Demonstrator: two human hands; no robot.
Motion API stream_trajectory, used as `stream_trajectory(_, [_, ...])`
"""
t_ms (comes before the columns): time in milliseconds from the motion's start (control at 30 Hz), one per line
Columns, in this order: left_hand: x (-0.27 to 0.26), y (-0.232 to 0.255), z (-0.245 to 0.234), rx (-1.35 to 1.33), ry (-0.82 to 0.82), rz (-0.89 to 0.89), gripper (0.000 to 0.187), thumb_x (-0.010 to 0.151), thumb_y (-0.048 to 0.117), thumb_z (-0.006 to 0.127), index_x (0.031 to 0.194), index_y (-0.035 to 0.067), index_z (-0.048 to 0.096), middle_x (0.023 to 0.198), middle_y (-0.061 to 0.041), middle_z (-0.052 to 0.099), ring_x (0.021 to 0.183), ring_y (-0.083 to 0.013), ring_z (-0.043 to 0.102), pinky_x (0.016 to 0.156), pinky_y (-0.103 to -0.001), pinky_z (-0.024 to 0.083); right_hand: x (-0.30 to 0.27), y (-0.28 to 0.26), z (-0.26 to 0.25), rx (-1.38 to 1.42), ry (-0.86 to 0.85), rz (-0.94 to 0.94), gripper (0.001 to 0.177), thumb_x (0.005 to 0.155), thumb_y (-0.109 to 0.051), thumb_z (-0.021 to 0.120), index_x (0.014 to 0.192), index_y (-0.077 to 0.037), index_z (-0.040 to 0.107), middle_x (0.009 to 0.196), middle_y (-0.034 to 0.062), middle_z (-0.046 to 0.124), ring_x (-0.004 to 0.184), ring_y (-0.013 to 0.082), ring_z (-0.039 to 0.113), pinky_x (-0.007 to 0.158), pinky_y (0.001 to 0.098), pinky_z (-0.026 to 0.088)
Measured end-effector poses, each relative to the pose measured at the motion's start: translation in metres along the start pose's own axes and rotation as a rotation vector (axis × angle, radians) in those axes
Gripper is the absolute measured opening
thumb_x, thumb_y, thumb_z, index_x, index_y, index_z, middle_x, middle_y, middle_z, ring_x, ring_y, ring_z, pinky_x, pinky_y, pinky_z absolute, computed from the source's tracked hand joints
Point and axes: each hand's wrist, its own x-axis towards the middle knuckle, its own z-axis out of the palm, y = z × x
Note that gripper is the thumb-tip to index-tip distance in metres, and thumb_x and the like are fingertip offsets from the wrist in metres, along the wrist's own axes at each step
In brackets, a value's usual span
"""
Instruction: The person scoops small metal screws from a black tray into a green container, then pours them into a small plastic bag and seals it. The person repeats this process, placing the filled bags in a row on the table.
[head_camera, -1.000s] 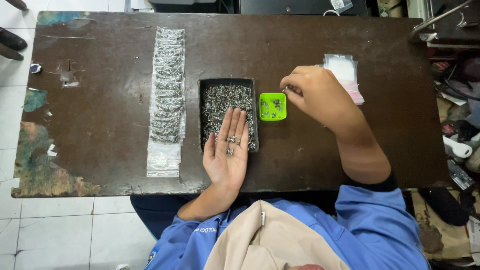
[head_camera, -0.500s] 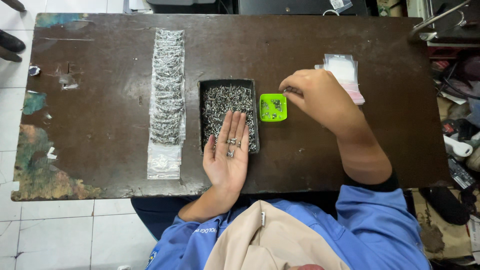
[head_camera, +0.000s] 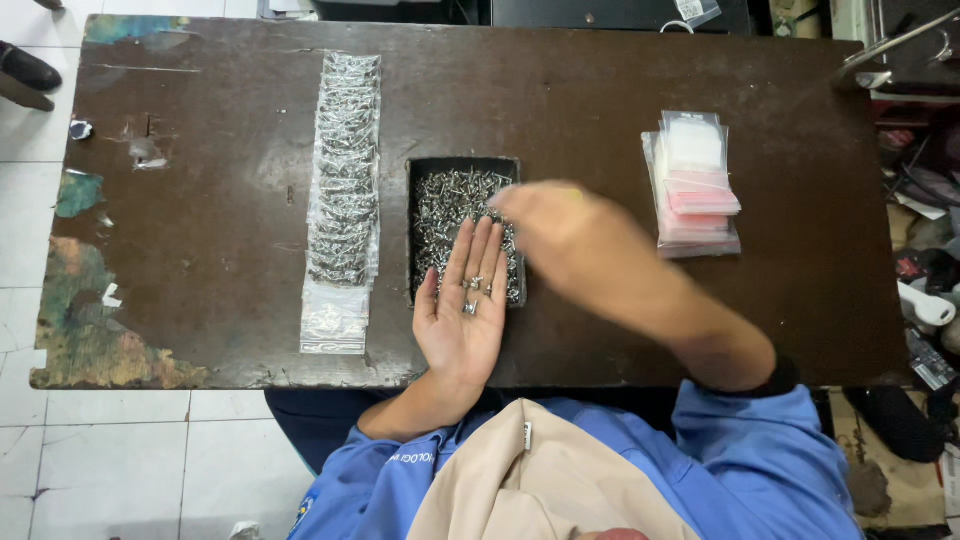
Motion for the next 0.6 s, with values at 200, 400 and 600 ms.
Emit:
stream_trajectory(200, [-0.002,0.003,0.0,0.099,0.035,0.003,0.069,0.101,0.04,0.039,0.159,0.005,0.027,0.164,-0.013,0.031,0.151,-0.0259,0.032,0.125,-0.04,0.03,-0.011,-0.072,0.037,-0.195,-0.093,-0.025,0.05,0.093,-0.002,0.055,0.142,0.008,0.051,0.149,0.0327,0.047,0.14,0.044,0.045,0.115,0.0422,0.041])
stream_trajectory(400, [0.0,0.001,-0.013,0.084,-0.135,0.056,0.066,0.106,0.035,0.03,0.16,0.0,0.018,0.168,-0.017,0.016,0.157,-0.028,0.014,0.129,-0.039,0.016,-0.031,-0.098,0.055,-0.275,-0.024,-0.07,0.037,0.094,-0.002,0.045,0.126,0.007,0.061,0.123,0.0258,0.063,0.117,0.037,0.063,0.093,0.0342,0.054])
stream_trajectory(600, [0.0,-0.001,-0.014,0.155,-0.107,0.086,0.064,0.107,0.034,0.029,0.159,-0.002,0.022,0.166,-0.019,0.024,0.155,-0.0284,0.021,0.128,-0.039,0.02,-0.016,-0.084,0.039,-0.222,-0.049,-0.127,0.023,0.095,-0.003,0.046,0.109,0.0,0.064,0.098,0.0123,0.06,0.093,0.0264,0.061,0.069,0.0254,0.051])
